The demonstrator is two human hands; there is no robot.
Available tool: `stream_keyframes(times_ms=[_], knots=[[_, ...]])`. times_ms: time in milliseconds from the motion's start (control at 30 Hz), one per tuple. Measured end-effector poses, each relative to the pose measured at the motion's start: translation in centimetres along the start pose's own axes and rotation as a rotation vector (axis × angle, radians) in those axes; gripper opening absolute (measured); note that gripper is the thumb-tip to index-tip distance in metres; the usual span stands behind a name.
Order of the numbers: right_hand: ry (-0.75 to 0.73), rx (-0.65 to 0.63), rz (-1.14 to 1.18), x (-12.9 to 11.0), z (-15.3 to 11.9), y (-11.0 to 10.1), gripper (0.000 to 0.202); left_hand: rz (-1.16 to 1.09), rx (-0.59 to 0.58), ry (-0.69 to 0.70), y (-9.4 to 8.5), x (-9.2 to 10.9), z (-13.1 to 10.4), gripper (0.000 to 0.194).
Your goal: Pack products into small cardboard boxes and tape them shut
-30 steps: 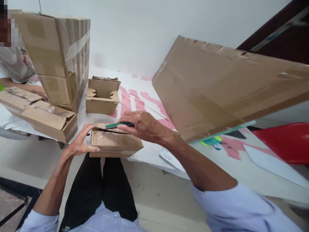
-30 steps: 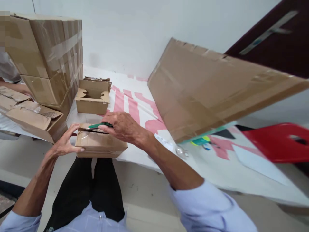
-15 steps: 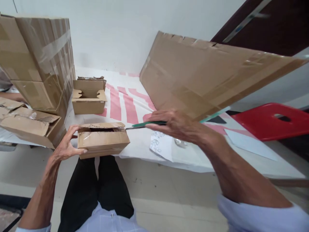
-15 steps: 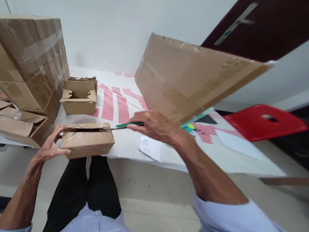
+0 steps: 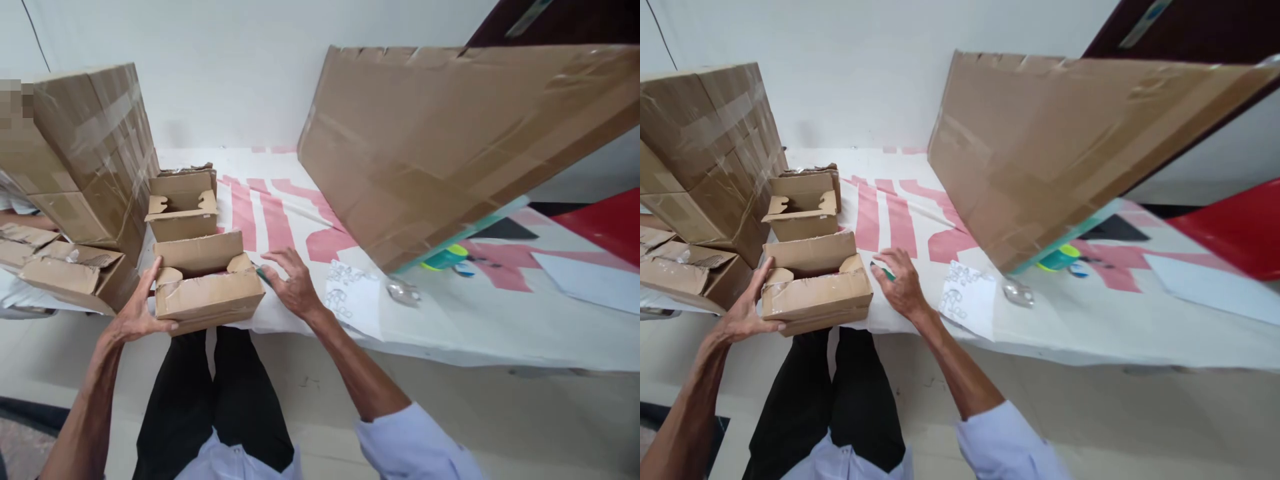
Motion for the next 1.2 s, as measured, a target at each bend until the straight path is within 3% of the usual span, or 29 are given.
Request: stream_keyframes(times_ms=[167, 267, 400, 500, 600, 733, 900, 1000, 1200], knots=[[-0.397, -0.345, -0.073, -8.3, 2.5, -0.2, 0.03, 0.075, -0.023, 0.015, 0.5, -0.3, -0.5, 0.141], [-0.472, -0.327, -0.156, -10.4, 0.9, -0.8, 0.014, 0.069, -0.022, 0.024, 0.9, -0.6, -0.9, 0.139], [-0.585, -0.292, -0.241, -12.0, -3.0, -1.7, 0.018, 0.114, -0.022, 0.063, 1.4, -0.9, -1.1, 0.136], [-0.564, -0.332, -0.163, -12.3, -3.4, -1.8, 0.018, 0.13, -0.02, 0.085, 1.7, -1.0, -1.2, 0.135], [-0.413, -0.448, -0.097, -11.6, -0.8, -1.0, 0.021, 0.124, -0.033, 0.093, 1.8, -0.8, -1.3, 0.133], [-0.227, -0.752, -0.218, -10.3, 3.9, 1.4, 0.015, 0.139, -0.053, 0.083, 2.0, -0.3, -1.4, 0.131], [-0.232, -1.053, -0.448, -10.1, 6.1, 4.6, 0.035, 0.152, -0.063, 0.097, 2.1, -0.2, -1.5, 0.13], [-0.247, -1.112, -0.554, -10.0, 6.0, 5.7, 0.035, 0.152, -0.066, 0.107, 2.2, -0.6, -1.6, 0.129], [-0.317, -1.071, -0.55, -9.4, 5.3, 6.0, 0.043, 0.174, -0.059, 0.164, 2.5, -0.8, -1.8, 0.123]])
Point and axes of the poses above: each hand's wrist, its own z-axis towards the middle knuckle, its own y-axis out of the palm, x = y × z, the point moved 4 cm from there along z, towards the middle knuckle, and after that the axes turned 5 degrees about -x, right-handed, at the moved point
